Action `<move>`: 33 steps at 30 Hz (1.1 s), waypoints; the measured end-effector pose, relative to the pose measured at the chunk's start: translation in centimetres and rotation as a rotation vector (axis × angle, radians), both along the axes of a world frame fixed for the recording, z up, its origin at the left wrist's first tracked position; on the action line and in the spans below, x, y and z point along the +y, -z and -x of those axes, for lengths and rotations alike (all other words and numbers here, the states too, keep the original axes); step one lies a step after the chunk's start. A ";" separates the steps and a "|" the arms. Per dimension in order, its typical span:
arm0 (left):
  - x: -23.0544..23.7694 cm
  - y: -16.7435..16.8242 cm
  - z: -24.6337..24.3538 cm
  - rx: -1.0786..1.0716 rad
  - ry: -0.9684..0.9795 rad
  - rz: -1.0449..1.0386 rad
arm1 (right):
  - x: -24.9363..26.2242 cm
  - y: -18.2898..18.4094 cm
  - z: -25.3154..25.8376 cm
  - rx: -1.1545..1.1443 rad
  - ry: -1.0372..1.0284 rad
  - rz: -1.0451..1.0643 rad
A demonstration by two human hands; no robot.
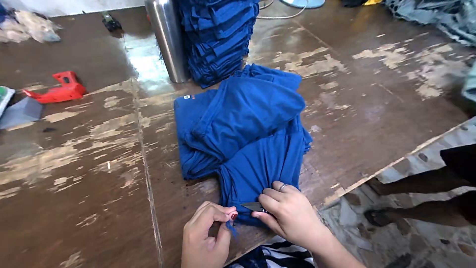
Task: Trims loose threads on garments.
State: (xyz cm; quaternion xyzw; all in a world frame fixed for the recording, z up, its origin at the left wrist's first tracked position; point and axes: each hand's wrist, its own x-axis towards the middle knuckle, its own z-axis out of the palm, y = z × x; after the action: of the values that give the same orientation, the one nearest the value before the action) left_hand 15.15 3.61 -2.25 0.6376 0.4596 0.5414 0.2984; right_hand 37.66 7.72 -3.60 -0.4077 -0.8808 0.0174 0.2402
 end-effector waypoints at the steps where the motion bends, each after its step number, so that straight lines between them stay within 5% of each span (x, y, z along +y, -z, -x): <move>1: 0.0 0.0 0.0 0.002 -0.005 0.001 | 0.0 0.0 0.0 0.001 0.001 -0.001; 28: 0.0 -0.2 0.2 -0.037 0.097 -0.032 | 0.1 0.1 -0.2 -0.004 -0.020 0.011; 30: -0.6 -1.1 0.6 0.087 0.251 -0.009 | 0.2 0.0 -0.3 0.022 -0.026 0.037; 33: -2.2 -4.4 1.7 0.590 0.578 0.154 | 0.4 -0.1 -1.5 0.173 -0.072 0.159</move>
State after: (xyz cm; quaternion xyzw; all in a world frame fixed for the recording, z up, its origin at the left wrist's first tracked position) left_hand 13.43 1.43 2.13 0.8439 0.3668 0.1936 0.3402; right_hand 39.17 8.10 -3.46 -0.3905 -0.8667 0.1310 0.2813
